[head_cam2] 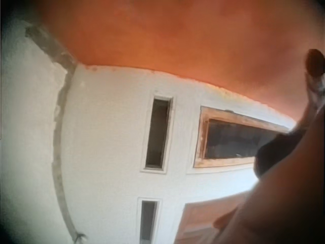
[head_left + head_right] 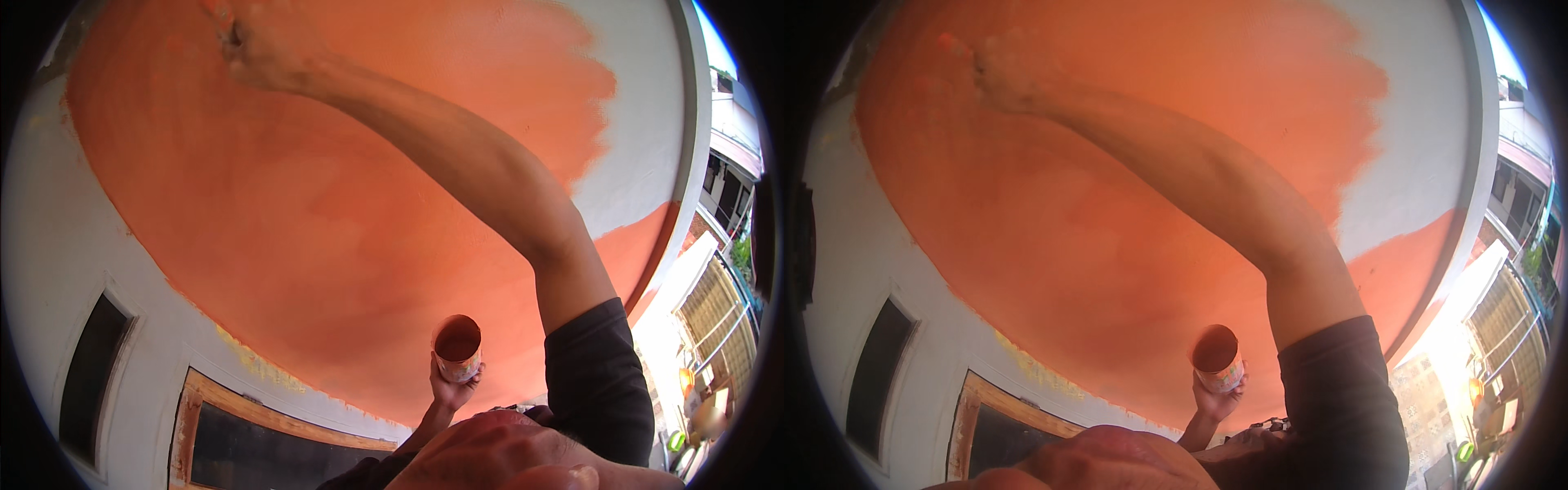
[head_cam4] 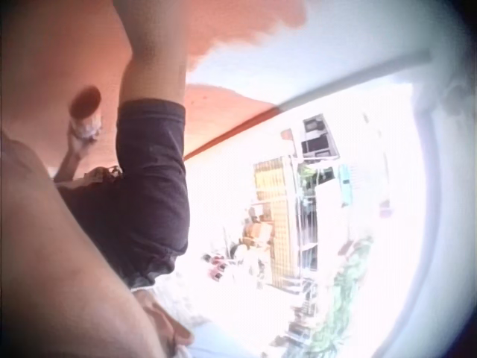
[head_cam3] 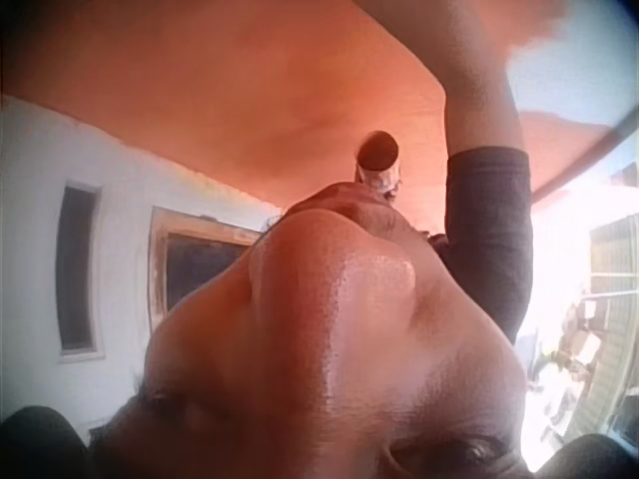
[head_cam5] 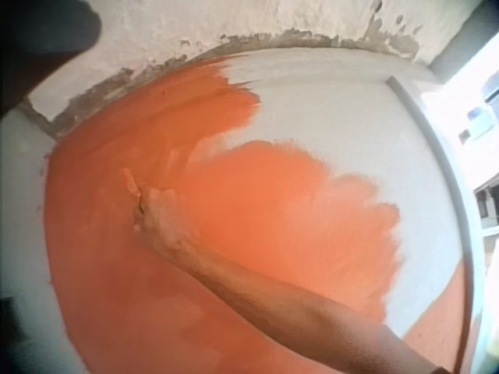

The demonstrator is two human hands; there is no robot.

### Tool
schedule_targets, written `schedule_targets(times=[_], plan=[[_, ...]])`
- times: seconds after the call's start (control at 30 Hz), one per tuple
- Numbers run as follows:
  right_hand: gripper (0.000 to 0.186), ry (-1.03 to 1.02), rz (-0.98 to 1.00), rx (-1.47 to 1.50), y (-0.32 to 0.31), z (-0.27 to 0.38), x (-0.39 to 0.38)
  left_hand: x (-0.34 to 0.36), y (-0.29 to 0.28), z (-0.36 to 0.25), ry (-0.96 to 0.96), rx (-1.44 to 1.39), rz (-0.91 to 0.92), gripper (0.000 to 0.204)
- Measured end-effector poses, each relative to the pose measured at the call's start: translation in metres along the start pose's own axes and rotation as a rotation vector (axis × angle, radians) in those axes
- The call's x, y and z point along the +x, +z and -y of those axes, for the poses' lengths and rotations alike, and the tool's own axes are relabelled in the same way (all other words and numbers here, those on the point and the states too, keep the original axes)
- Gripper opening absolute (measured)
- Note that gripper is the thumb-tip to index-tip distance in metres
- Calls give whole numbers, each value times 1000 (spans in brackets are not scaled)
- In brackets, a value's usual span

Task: The person paints a ceiling with orange paint using a brush and a small paint can. They repeatedly dip the brush into the can and apply paint to the ceiling surface in broad strokes.

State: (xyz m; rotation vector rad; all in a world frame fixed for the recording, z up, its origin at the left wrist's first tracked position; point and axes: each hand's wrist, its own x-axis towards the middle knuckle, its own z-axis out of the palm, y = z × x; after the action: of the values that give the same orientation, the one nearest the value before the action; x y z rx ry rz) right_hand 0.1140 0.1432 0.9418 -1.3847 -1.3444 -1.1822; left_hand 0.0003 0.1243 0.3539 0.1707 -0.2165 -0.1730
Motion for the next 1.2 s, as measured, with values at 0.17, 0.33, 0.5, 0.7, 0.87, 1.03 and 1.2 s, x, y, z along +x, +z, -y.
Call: schedule_targets(times=[0.17,0.33,0.5,0.7,0.87,1.03,1.2], plan=[[13,140,-532,200,-179,-122,-42,-6,-11,-9,-24,-68,51,75],[31,515,-899,-792,-303,-125,-105,-20,-20,-22,-47,-67,40,75],[21,224,-548,-924,-193,-94,-72,-15,-16,-26,-47,-59,-7,76],[11,-334,-145,-311,-20,-33,-43,8,6,-9,-45,-49,10,74],[10,-82,-154,-27,-67,-56,-40,15,7,2,-60,-38,-28,75],[20,217,-659,269,-269,-196,-109,13,-3,4,-85,18,-50,76],[28,336,-868,-491,-386,-222,-156,16,-7,3,-87,-48,-130,74]])
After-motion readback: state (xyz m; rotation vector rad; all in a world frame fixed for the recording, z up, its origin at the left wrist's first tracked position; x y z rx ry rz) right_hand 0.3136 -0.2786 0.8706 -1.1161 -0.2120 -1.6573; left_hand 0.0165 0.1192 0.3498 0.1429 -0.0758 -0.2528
